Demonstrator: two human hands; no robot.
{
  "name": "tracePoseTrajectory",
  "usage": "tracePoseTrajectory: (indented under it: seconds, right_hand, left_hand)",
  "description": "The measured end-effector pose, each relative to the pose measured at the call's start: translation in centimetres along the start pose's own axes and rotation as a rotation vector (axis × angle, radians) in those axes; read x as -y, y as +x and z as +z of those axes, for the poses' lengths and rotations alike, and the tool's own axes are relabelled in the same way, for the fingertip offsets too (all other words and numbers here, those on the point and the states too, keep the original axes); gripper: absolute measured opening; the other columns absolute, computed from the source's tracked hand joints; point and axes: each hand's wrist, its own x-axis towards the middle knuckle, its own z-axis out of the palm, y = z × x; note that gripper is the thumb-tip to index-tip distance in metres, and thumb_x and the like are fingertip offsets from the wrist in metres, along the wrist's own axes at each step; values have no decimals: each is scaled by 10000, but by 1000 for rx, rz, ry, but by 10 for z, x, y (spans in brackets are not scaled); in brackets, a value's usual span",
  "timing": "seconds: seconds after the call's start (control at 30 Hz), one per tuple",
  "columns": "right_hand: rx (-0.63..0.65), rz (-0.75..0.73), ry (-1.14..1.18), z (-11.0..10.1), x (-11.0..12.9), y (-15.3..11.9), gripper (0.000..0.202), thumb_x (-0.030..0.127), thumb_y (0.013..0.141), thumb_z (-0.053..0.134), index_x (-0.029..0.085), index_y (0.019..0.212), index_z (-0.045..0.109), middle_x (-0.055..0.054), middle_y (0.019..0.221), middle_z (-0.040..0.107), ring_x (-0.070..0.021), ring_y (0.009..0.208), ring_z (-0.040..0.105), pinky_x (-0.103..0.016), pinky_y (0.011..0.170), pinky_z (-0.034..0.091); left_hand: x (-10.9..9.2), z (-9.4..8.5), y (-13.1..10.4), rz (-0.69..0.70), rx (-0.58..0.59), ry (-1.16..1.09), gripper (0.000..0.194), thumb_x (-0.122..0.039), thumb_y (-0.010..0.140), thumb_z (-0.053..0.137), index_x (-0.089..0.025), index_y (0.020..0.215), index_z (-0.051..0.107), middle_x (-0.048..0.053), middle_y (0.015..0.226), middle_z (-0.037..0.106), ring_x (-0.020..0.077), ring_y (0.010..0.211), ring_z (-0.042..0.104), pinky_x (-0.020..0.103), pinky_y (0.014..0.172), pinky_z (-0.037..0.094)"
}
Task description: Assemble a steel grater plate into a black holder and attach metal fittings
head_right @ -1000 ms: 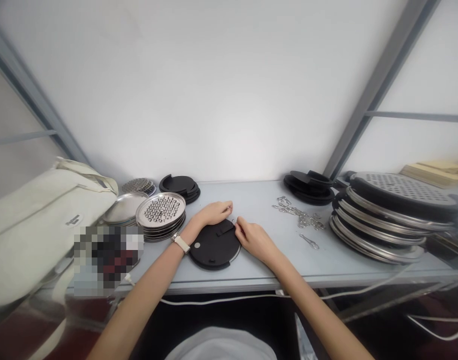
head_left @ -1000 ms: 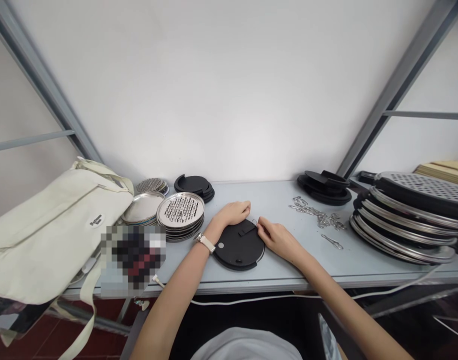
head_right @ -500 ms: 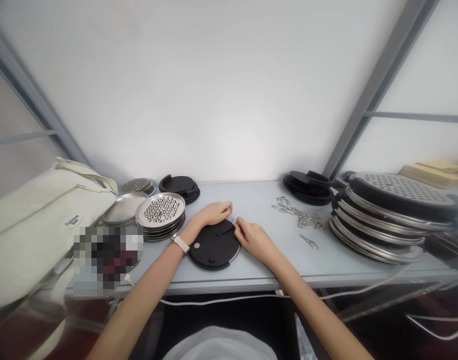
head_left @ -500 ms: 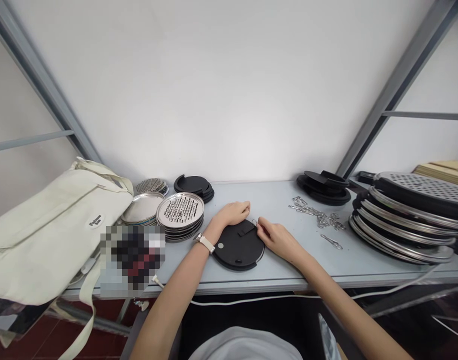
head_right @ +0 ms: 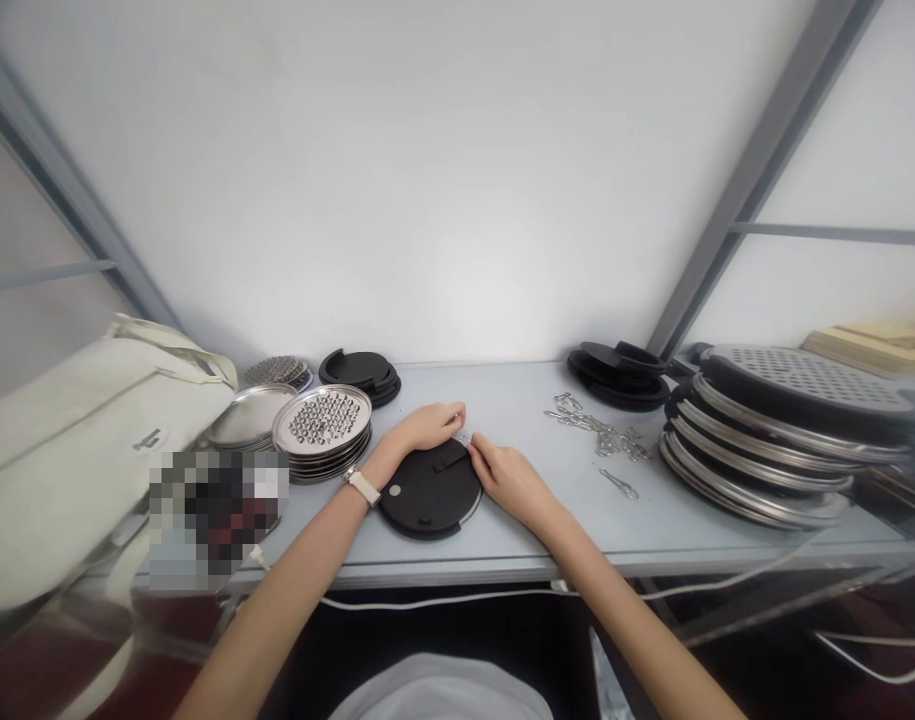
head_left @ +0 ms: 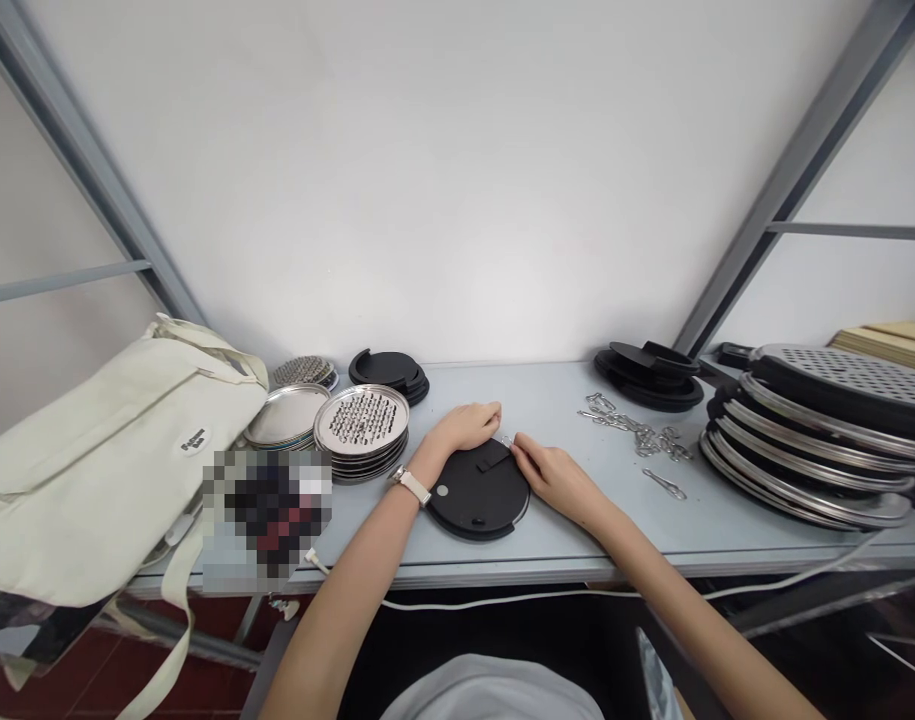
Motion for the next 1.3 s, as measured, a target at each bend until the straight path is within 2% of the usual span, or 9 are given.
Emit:
tracePoseTrajectory:
  seconds: [0.2,0.4,0.83,1.0,1.17,1.3]
  right_hand:
    - [-5,10,38,-1,1,0,231,333,933,252,230,797,409,33,549,461,-141,475,459,-230,497,279]
    - [-7,20,127,-2,2,-1,185,336,932,251,235,881,397,49,552,454,-137,476,459,-221,503,298]
    - [7,26,73,-3,3,0,168,293,908,277,231,837,415,38,548,436,-138,459,431,-222,486,288]
    - [-20,25,54,-1,1,0,209,318,925,252,228,848,424,28,561,463,-145,478,458,-227,502,303]
    - [-19,27,85,-2,2,0,229,347,937,235,232,839,407,25,572,478,-152,496,485,-231,507,308]
    - [-19,36,100,-3,2,0,228,349,933,244,231,849,420,21,582,509,-153,508,508,-230,511,318]
  left_hand:
    - [0,0,0,6,1,-5,230,-278,901,309,-197,951,518,42,874,633,169,744,579,268,690,424]
    - [0,-1,-1,14,-3,0,217,-267,891,314,-198,941,513,35,844,626,168,706,570,263,652,419]
    - [-4,-4,-3,-5,20,70,225,-270,910,304,-197,971,508,43,880,639,169,741,593,264,668,431]
    - [-9,-6,-4,-8,27,156,229,-251,922,287,-181,989,495,79,871,642,210,782,612,310,706,437]
    - [-12,-19,-6,-12,8,241,202,-183,893,322,-143,982,500,146,943,621,272,875,602,372,751,431]
    - [-21,-32,-10,-30,-62,292,228,-198,904,311,-127,978,515,152,927,614,269,883,597,368,763,430]
